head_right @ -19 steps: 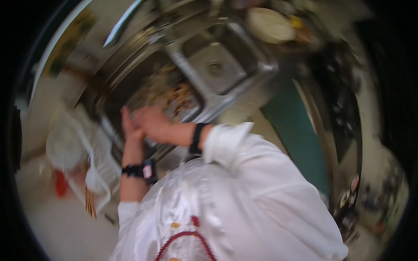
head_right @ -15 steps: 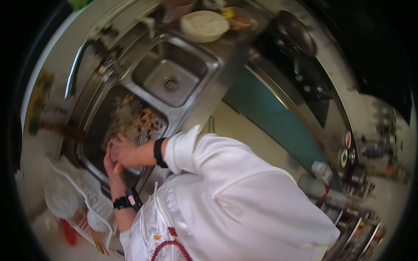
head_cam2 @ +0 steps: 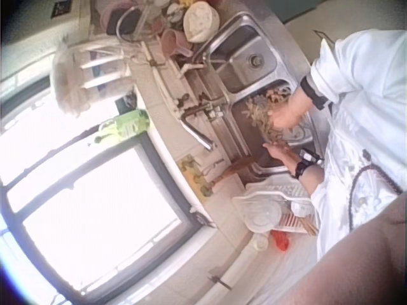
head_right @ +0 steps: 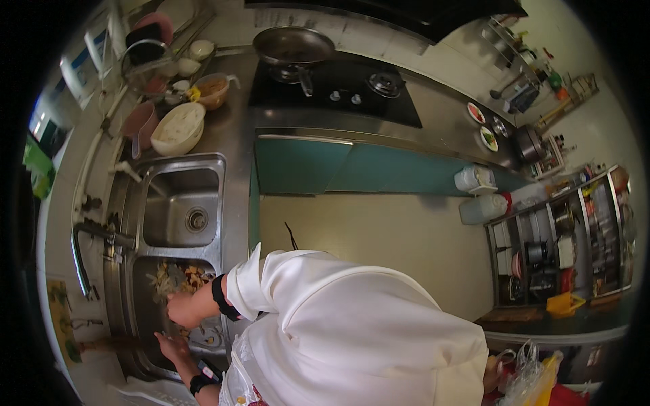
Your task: The person chops green onions on a wooden cutting board using a cleaver, then wipes the board and knife with a cloth. They rinse the cloth in the sink, wipe the countertop, and remove vegetable peels from the sink into a trash bag. Finally, they rinse a plastic scoop and place it in a dish rack.
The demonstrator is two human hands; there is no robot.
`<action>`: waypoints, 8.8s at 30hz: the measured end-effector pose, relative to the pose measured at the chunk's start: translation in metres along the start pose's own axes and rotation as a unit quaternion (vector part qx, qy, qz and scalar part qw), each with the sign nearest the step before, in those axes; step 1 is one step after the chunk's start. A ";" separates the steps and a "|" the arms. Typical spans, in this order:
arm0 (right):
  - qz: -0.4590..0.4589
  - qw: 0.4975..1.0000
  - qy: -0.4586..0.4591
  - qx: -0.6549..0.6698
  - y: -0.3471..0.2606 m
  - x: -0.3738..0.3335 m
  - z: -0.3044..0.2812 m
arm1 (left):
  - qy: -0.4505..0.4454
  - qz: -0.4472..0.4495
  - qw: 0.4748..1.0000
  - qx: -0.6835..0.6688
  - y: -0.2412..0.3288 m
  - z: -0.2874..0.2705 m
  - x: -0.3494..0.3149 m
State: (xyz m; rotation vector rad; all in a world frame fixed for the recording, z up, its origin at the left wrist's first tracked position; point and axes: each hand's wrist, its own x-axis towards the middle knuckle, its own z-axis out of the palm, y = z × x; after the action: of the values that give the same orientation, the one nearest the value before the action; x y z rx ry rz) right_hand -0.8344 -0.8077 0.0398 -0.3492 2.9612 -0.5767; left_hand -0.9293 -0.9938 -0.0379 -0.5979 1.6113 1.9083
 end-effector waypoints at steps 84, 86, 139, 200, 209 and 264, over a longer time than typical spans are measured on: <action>0.541 0.493 0.624 0.272 0.309 -0.848 -0.115 | -0.696 0.006 0.634 0.337 -0.396 0.788 -0.486; 0.587 0.449 0.614 0.277 0.337 -0.894 -0.109 | -0.673 0.053 0.662 0.326 -0.428 0.826 -0.499; 0.953 0.210 0.217 0.005 0.464 -1.752 0.004 | -0.540 -0.003 0.563 0.626 -0.833 1.026 -0.734; 0.857 0.456 0.241 0.017 0.509 -1.219 -0.052 | -0.505 -0.019 0.722 0.473 -0.558 0.954 -0.491; 0.889 0.373 0.264 0.028 0.655 -1.262 -0.112 | -0.448 -0.024 0.758 0.474 -0.541 0.936 -0.475; 0.891 0.414 0.187 -0.022 0.511 -1.194 -0.053 | -0.496 0.020 0.759 0.421 -0.498 0.919 -0.485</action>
State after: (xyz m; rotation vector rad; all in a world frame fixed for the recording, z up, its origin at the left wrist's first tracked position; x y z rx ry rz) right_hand 0.2098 -0.0376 -0.0360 2.6729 1.6246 -0.1004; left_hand -0.2153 -0.0971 0.0793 0.7320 1.4438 0.9405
